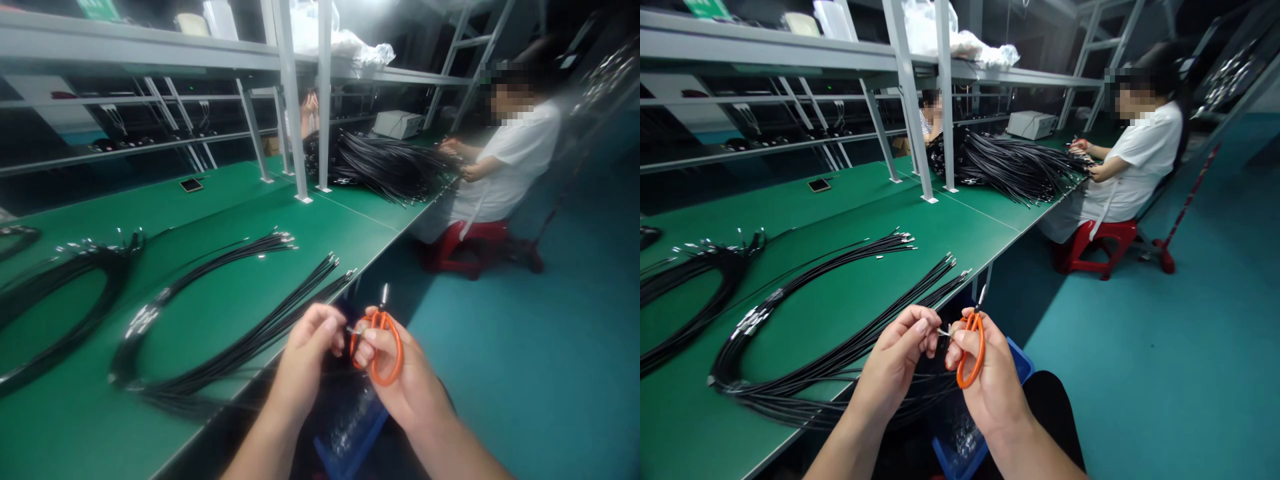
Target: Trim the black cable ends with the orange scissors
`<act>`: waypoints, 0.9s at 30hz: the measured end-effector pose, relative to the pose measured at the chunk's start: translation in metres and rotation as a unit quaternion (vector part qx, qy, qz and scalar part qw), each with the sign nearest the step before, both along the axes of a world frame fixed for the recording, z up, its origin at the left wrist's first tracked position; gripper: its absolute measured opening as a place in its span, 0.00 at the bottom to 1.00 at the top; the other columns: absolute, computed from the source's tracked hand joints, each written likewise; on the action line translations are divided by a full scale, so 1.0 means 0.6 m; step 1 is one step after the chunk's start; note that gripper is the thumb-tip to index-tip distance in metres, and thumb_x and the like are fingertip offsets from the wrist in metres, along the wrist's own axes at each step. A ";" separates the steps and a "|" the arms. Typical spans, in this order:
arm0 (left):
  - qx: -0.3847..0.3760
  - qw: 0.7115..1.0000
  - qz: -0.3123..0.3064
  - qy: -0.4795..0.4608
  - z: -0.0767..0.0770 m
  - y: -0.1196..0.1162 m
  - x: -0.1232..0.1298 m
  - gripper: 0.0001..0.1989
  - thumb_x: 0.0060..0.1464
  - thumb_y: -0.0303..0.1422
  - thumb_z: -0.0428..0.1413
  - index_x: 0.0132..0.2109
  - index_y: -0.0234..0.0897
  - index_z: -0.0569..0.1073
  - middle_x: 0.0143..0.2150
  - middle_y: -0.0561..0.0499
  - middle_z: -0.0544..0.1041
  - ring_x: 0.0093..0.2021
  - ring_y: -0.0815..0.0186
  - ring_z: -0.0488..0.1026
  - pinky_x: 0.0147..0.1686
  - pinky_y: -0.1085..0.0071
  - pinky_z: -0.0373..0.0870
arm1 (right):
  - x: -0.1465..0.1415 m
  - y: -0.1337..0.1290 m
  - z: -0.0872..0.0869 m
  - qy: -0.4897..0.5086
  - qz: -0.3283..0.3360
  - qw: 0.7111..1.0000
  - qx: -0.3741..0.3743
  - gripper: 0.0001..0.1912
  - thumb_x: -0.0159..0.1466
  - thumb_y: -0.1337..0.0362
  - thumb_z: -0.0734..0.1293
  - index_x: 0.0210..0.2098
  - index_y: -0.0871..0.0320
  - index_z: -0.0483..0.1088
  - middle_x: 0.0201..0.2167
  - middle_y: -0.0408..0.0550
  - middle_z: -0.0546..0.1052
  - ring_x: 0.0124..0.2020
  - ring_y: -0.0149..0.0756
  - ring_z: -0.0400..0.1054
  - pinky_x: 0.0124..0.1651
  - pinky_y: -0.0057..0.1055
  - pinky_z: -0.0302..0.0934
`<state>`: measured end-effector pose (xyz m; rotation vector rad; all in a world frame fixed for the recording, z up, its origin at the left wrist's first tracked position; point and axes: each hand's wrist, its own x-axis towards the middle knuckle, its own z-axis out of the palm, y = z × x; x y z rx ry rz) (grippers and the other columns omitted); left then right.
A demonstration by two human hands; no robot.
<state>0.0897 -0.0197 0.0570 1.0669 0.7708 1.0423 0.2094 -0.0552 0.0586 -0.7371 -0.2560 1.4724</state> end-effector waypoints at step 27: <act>0.154 0.965 0.014 0.214 0.010 -0.021 -0.007 0.03 0.56 0.28 0.55 0.35 0.37 0.73 0.31 0.52 0.75 0.30 0.66 0.71 0.32 0.74 0.67 | -0.008 0.005 0.008 0.000 -0.011 1.000 0.022 0.14 0.54 0.75 0.67 0.39 0.59 0.63 0.27 0.42 0.69 0.22 0.24 0.60 0.27 0.22 0.58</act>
